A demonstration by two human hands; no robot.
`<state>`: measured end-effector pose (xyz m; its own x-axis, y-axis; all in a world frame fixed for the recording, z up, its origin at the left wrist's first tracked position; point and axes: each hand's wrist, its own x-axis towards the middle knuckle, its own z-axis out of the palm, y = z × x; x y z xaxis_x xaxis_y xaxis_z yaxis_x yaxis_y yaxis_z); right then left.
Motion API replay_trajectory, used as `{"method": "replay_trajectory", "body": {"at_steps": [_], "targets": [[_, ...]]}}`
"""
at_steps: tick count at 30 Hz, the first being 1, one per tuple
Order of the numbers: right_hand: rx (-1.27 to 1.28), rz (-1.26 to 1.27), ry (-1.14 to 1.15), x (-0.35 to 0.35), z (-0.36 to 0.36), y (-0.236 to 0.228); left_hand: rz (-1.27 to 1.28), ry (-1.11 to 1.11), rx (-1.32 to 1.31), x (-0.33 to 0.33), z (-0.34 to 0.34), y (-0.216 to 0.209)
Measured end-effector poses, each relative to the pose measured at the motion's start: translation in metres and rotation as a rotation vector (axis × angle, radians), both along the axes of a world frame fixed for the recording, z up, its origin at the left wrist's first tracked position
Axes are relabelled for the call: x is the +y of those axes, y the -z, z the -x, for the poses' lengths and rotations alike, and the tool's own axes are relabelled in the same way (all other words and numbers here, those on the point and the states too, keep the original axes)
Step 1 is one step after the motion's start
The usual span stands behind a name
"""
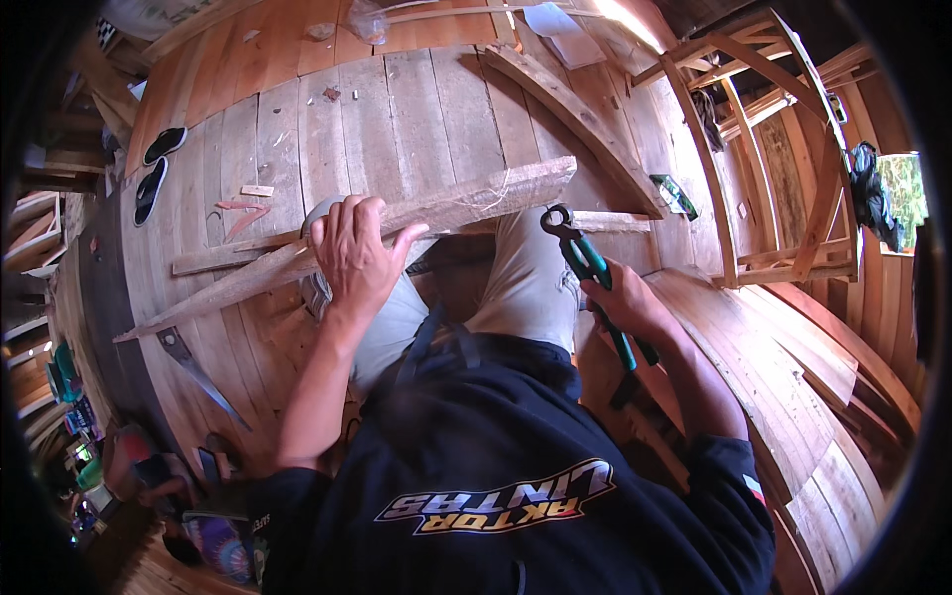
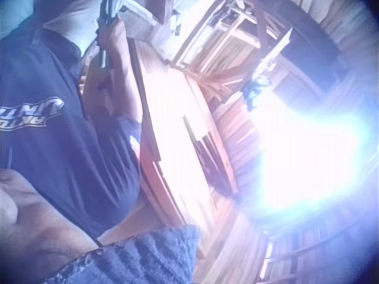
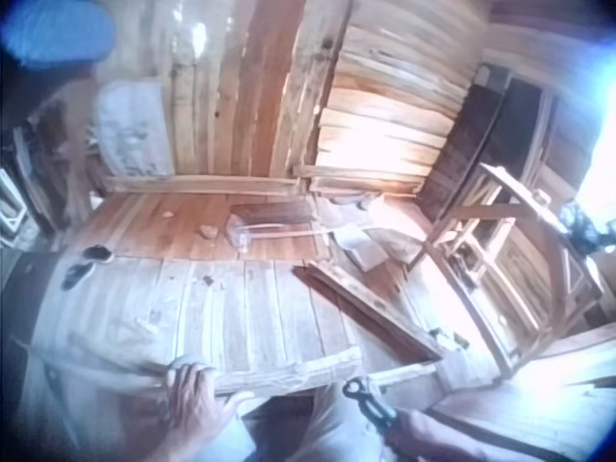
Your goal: The person sits on a wooden floor and uses green-handled bolt cutters to cut a piece of wood. They repeatedly position the cutters on the wood and squeeze the handles to sever the material. The person also handles a metal rebar and other wooden planks during the process.
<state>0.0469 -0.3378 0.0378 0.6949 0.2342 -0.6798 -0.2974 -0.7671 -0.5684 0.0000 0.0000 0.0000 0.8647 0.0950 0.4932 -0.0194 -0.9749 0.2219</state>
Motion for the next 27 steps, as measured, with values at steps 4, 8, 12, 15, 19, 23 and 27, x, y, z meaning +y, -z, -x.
{"method": "replay_trajectory", "body": {"at_steps": [4, 8, 12, 15, 19, 23, 27], "targets": [[0.019, -0.036, 0.007, 0.000, 0.000, 0.002, -0.028, -0.005, 0.001, 0.002, 0.000, -0.005], [-0.065, -0.216, 0.107, -0.014, 0.017, 0.039, -0.019, 0.010, -0.030, -0.001, 0.004, -0.010], [-0.288, -0.043, 0.117, -0.033, 0.052, 0.091, 0.053, 0.075, 0.008, -0.005, 0.023, -0.021], [-0.222, -0.039, 0.202, -0.044, 0.068, 0.096, -0.003, 0.174, 0.110, -0.009, 0.043, -0.025], [-0.143, -0.117, 0.356, -0.055, 0.081, 0.109, 0.027, 0.320, 0.271, -0.030, 0.071, -0.011], [-0.152, -0.130, 0.382, -0.052, 0.080, 0.104, -0.003, 0.339, 0.337, -0.041, 0.084, 0.024], [-0.198, -0.135, 0.376, -0.050, 0.076, 0.102, 0.078, 0.361, 0.394, -0.042, 0.081, 0.017]]}}
